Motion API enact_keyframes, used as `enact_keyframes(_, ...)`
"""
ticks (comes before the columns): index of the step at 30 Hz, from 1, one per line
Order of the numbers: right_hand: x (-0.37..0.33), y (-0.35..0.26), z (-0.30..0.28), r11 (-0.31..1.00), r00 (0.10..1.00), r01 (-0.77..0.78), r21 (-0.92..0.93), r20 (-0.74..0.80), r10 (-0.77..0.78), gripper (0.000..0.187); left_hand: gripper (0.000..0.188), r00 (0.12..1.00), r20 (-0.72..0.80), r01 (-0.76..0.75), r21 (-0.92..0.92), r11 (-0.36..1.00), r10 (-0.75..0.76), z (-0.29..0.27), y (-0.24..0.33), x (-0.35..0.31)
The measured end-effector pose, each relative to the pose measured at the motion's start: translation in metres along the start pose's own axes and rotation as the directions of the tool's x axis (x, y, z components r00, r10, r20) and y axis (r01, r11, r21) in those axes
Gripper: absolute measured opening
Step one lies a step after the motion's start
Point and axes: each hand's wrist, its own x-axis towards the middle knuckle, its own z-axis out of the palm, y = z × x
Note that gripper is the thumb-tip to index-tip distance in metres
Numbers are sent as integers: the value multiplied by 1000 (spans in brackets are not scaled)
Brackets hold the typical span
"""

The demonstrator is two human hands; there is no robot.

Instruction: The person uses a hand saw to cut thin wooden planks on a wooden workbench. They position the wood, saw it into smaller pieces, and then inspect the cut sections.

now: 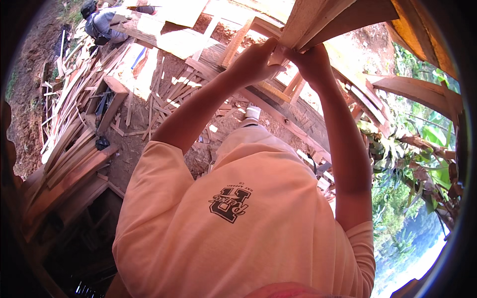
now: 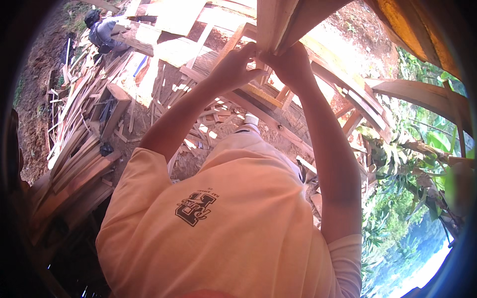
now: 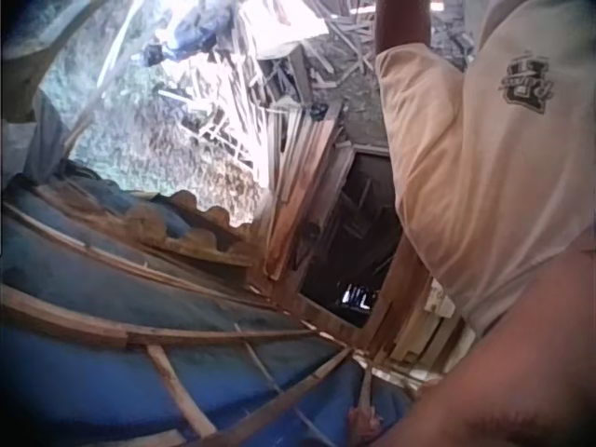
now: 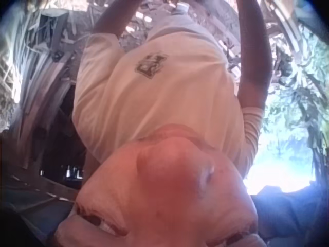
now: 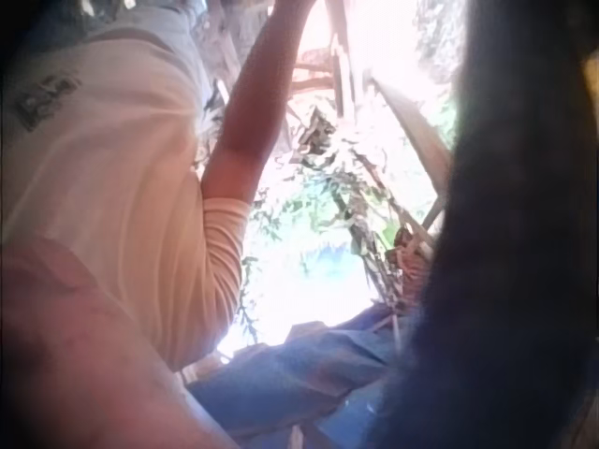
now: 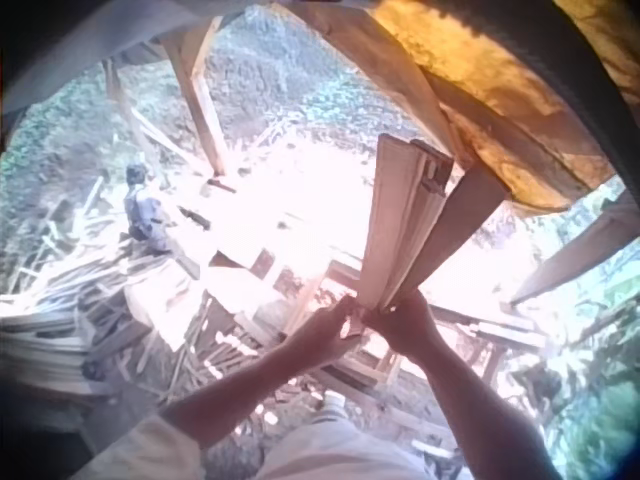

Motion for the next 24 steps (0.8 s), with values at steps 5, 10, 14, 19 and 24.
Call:
enact_keyframes(5,20,22,30,980,997,-6,-199,68,19,28,97,928,-100,368,116,923,-358,4,-109,-42)
enact_keyframes(10,34,53,58,996,986,-16,-86,165,30,37,92,824,-143,567,237,789,-549,23,-206,-45)
enact_keyframes(14,33,57,79,997,995,20,-68,104,-13,33,81,762,-19,642,146,752,-647,27,-211,-27)
enact_keyframes(19,17,64,59,991,994,-80,-106,66,87,35,55,720,-100,662,397,636,-687,47,-202,-7)
enact_keyframes(24,-9,51,21,987,991,-131,-97,-49,127,33,36,773,-97,587,484,649,-627,68,-217,-16)
